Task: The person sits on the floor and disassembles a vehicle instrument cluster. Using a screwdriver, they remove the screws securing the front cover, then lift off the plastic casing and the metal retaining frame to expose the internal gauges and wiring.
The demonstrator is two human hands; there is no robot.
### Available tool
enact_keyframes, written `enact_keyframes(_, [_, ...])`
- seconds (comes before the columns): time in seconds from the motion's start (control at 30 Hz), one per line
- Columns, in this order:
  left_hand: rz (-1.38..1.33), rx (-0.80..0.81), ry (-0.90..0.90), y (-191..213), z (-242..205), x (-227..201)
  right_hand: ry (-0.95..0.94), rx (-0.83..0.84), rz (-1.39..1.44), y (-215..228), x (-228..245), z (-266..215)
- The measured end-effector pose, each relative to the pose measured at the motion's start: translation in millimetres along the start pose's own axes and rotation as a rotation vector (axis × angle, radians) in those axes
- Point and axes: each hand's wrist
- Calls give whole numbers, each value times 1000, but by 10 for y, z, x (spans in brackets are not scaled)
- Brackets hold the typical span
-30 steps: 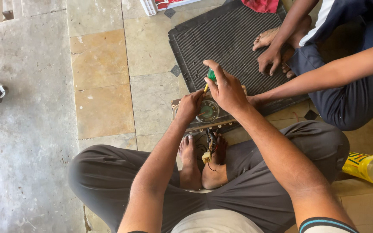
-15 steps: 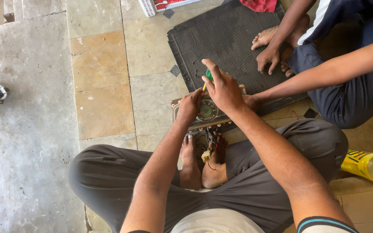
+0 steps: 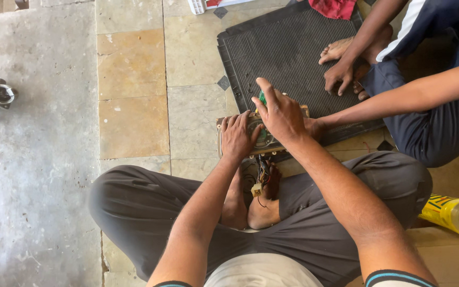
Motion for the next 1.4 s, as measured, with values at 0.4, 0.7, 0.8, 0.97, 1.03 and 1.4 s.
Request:
enact_keyframes(0.4, [-57,-13,19,33,2,5,-183,414,-248,654,288,492])
enact_keyframes(0.7, [-59,-24,4,-14,0,50,276,604,-170,379,-55,632])
enact_keyframes(0.8, [-128,-36,28,-13,19,60,251,685,-461,539,60,675])
enact_keyframes(0.97, [-515,-88,-113,63,207,60,-105,956,-528,750,439,788])
enact_keyframes(1.03, [-566,-82,-207,165,388,47,-173,926,-428,758,474,897])
enact_keyframes(1.4, [-525,-17,-270,291,508,0,20,597,-273,652,422,684])
Point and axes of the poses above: each hand's wrist, its own z-axis towards the middle knuckle, its own y-axis out of the back of the hand, x = y × z, and after that the axes turned 3 degrees about -z, right-handed
